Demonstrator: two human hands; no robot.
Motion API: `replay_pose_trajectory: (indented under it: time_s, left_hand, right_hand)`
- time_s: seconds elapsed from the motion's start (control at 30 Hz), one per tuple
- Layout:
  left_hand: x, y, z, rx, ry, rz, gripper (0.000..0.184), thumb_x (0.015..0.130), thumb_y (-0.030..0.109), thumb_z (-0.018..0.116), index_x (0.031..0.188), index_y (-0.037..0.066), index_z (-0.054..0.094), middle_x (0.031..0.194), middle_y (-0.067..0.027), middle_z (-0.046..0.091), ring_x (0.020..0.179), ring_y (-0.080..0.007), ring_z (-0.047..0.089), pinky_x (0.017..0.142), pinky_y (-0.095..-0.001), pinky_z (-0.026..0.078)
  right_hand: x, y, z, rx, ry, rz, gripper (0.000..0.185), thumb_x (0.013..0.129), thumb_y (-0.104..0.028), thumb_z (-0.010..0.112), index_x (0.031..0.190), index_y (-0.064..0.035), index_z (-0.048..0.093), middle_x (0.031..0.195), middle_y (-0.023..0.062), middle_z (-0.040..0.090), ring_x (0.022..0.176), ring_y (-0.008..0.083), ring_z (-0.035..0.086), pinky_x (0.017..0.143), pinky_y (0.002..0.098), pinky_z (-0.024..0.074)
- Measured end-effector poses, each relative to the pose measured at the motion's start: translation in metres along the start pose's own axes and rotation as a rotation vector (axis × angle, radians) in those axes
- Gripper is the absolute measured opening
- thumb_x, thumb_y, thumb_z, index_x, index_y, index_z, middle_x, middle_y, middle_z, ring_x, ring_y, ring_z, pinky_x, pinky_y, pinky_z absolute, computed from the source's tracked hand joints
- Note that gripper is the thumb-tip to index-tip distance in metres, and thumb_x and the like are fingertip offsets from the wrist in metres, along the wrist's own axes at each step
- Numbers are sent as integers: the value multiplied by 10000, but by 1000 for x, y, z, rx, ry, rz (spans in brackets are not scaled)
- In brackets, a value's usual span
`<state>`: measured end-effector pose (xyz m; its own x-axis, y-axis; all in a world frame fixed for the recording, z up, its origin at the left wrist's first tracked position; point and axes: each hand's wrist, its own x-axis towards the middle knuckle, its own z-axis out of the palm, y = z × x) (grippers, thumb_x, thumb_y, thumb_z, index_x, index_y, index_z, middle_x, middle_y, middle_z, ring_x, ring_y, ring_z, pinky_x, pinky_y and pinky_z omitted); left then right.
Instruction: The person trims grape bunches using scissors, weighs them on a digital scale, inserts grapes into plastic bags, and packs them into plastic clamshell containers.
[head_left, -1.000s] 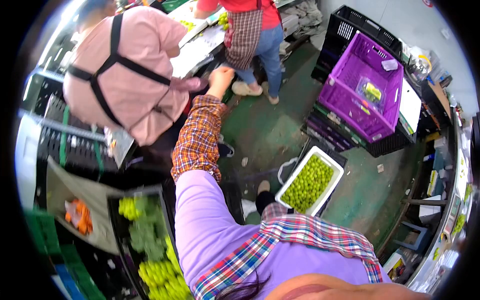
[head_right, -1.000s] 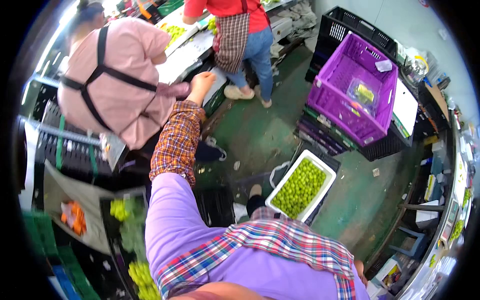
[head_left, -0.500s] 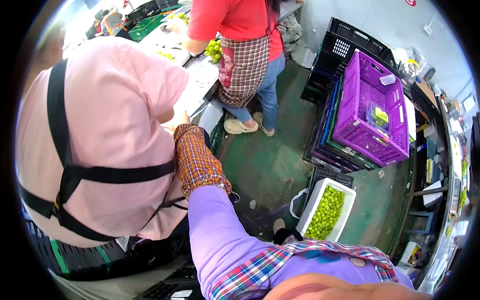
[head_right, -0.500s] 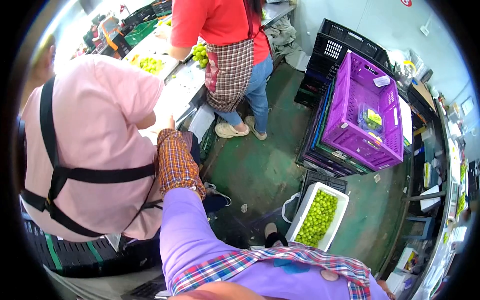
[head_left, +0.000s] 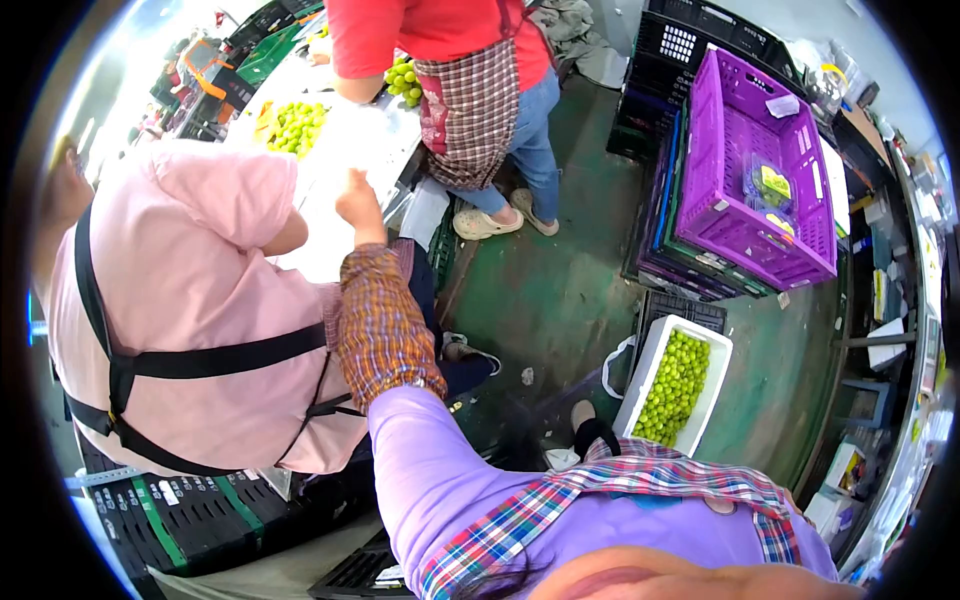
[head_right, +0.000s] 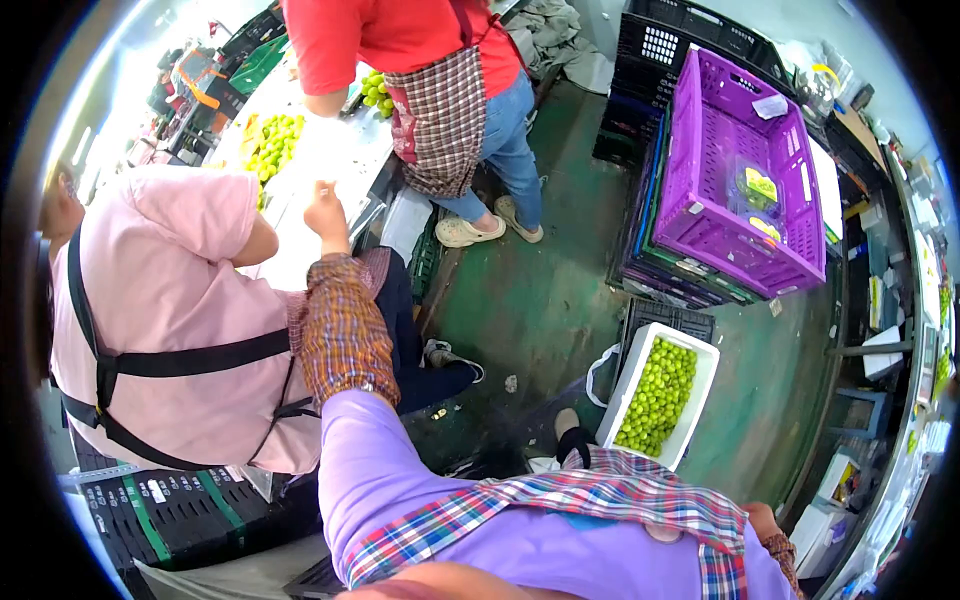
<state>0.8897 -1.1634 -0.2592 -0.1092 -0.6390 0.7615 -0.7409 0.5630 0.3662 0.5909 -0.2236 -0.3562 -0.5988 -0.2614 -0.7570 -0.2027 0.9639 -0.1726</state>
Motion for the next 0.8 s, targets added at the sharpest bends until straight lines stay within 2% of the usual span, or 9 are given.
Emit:
replay_pose_trajectory:
  time_s: [0.03,0.07,0.1,0.17,0.23,0.3,0.4,0.53,0.8]
  left_hand:
    - [-13,46,-3,-50,-115,37,127,863,183,542,873,106,643,626,-104,597,541,-312,564,518,-370,457]
    - [-32,94,-9,-171,46,495,98,844,114,563,910,84,629,711,-94,623,585,-279,586,570,-363,487]
    - [-55,151,-30,-195,-58,626,106,836,56,563,928,41,612,830,-108,636,684,-261,613,633,-347,505]
    - [-104,230,-43,-345,-323,689,126,760,-19,588,878,20,612,874,-121,644,768,-272,630,659,-329,516]
    - [-182,332,-81,-986,-441,804,122,707,-47,609,806,25,614,877,-109,659,802,-261,646,681,-327,530]
    - [-242,399,-104,-1173,-622,773,114,688,-63,615,754,31,610,878,-105,668,829,-260,656,703,-330,538]
    - [-329,487,-138,-1297,-870,861,86,715,-19,598,783,33,601,874,-124,665,829,-282,658,708,-343,539]
    - [-431,588,-198,-1206,-1187,1149,185,722,15,529,906,31,548,936,-126,624,870,-302,609,748,-377,494]
    - [-621,842,-309,-1368,-1308,1420,192,710,4,532,900,27,553,897,-143,619,840,-322,605,714,-388,493]
  right_hand:
    - [-2,2,0,5,3,-15,232,874,-246,574,921,-24,621,701,22,560,632,127,518,595,299,448]
    - [-4,4,2,9,11,-38,231,876,-245,575,925,-24,619,699,17,557,626,120,515,591,295,446]
    - [-9,5,2,6,14,-77,231,878,-244,576,930,-23,618,696,13,555,621,114,512,587,291,445]
    - [-20,-2,6,2,46,-192,230,882,-242,578,938,-22,616,690,3,550,610,101,505,580,283,443]
    - [-27,-39,-6,264,41,-311,230,886,-240,580,947,-21,613,685,-7,545,600,88,499,572,275,440]
    - [-50,-110,-38,1019,-88,-413,429,912,-331,558,1205,-22,504,927,47,591,814,136,561,706,306,482]
    - [-80,-130,-88,1592,-370,-501,575,958,-391,426,1403,-62,267,1329,161,440,1152,290,503,933,423,449]
    - [-109,-31,-93,1518,-68,-413,521,927,-274,529,1353,-42,340,1188,106,543,1042,185,541,821,319,467]
    - [-129,296,-60,1757,541,-286,164,867,-185,630,903,-37,569,762,-14,559,682,69,524,642,231,471]
